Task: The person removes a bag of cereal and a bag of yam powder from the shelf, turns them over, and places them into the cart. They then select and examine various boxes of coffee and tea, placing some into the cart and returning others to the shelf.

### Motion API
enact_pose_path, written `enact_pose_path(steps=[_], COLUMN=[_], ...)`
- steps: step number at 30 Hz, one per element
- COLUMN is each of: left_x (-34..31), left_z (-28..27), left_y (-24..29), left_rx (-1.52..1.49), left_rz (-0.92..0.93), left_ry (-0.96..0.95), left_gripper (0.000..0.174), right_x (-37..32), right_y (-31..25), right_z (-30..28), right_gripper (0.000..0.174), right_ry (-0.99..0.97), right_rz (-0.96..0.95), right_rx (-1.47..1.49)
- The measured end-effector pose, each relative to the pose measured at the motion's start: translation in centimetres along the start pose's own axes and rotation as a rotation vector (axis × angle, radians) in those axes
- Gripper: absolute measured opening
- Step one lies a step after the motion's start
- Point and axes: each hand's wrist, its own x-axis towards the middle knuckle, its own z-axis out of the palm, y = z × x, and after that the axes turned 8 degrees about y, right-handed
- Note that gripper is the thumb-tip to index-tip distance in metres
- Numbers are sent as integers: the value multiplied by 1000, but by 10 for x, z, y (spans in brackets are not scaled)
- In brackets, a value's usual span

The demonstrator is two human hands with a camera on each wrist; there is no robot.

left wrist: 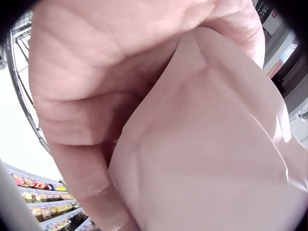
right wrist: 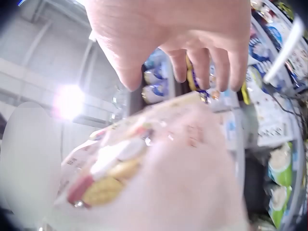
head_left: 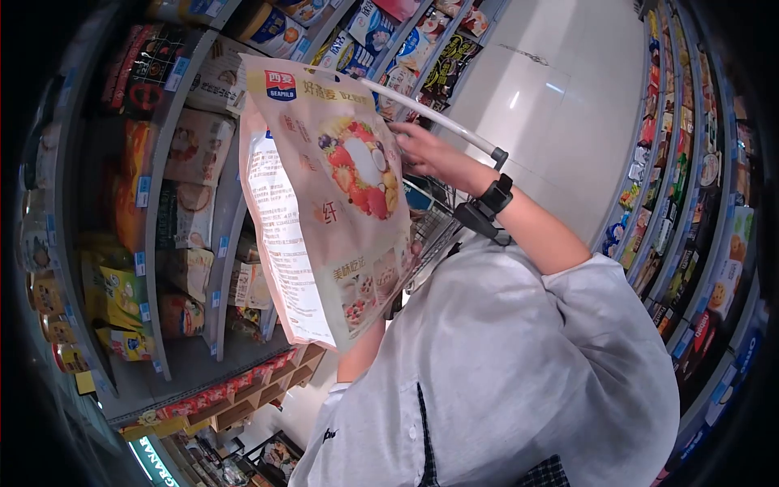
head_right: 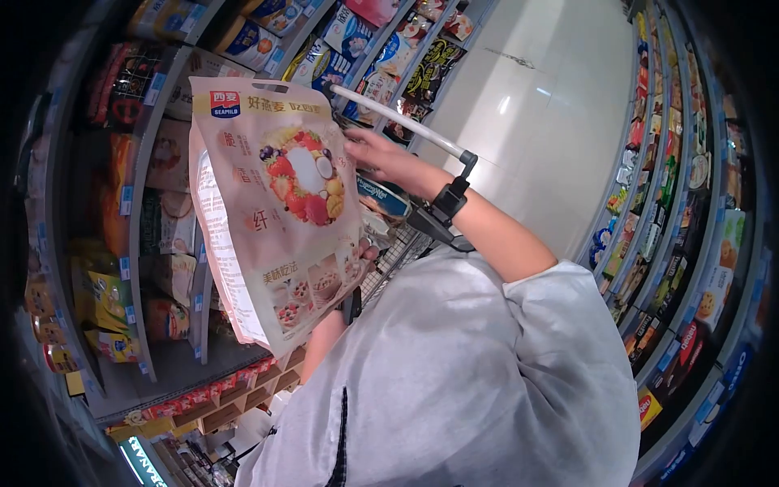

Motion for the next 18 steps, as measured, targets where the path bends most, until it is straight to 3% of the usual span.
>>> enact_pose_path(steps=[2, 6, 9, 10, 12, 18], left_x=[21, 24, 51, 55, 32, 17], left_z=[13, 9, 15, 13, -14, -42], left_y=[1, -4, 16, 21, 15, 14], left_rx=[-19, -68, -114, -132, -161, -215], left_rz=[17, 48, 74, 82, 101, 156], left_ry=[4, 12, 8, 12, 19, 41], left_gripper=[65, 67, 68, 69, 70, 72], right_x=[9, 19, 7, 5, 3, 14], right_y=[29, 26, 2, -7, -16, 12], right_z=[6, 19, 35, 36, 34, 17], right_gripper=[66, 59, 42, 42, 39, 29], right_ry=[-259, -310, -44, -48, 119, 302], right_rz=[183, 190, 83, 92, 28, 0], right_rx=[378, 667, 700, 695, 568, 466])
